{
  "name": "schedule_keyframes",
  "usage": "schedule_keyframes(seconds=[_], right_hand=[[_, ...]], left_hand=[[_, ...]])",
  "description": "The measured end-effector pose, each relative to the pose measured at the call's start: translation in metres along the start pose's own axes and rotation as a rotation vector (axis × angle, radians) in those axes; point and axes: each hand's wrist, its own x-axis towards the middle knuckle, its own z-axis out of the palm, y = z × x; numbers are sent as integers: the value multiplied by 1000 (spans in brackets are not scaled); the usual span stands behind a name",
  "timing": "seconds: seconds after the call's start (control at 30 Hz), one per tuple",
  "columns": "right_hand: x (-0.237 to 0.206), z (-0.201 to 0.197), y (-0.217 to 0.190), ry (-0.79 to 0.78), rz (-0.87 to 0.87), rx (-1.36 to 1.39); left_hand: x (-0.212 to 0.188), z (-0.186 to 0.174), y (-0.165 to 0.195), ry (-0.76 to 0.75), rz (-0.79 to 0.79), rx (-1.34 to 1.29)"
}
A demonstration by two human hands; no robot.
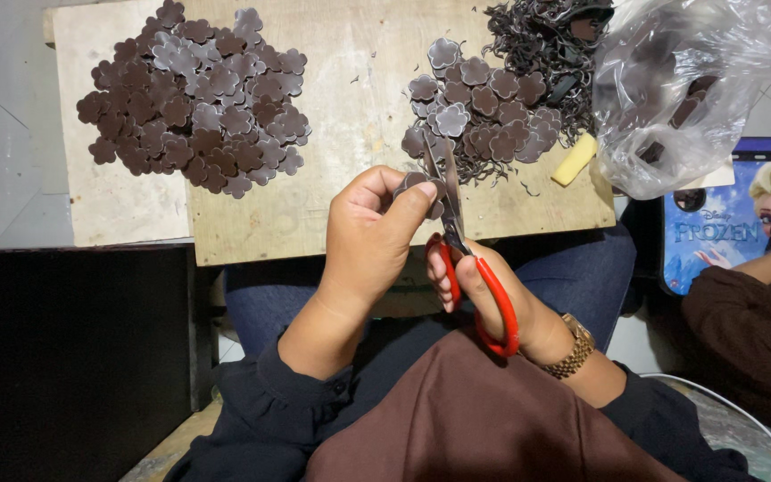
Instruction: The person sits on the floor and uses red-handled scissors to trim the edges of small dark flower-shaped craft pieces. The person picks up each piece, trims its perimeter, and places the finished piece into a growing pile on the wooden board.
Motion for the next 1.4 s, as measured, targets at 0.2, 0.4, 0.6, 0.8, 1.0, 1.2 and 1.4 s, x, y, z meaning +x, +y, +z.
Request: schedule_keyframes(seconds=[0.2,0.4,0.6,0.8,1.0,1.2,1.4], right_hand=[[-3,-2,3,-9,-13,58],[-3,-4,5,-29,4,83],[-5,-8,2,-8,36,23],[-3,-9,3,-5,37,-2],[-1,-8,4,59,2,-14],[-2,-9,2,-4,40,59],[-2,-9,3,-25,27,58]], left_hand=[[-2,2,-3,-9,5,-9],[0,-2,-3,-17,19,-14],[2,-6,-1,-33,16,6],[4,-9,1,-50,12,16],[5,-2,3,-34,-2,-37],[6,-2,6,-54,-21,-77],[4,-3,2,-48,15,-67]])
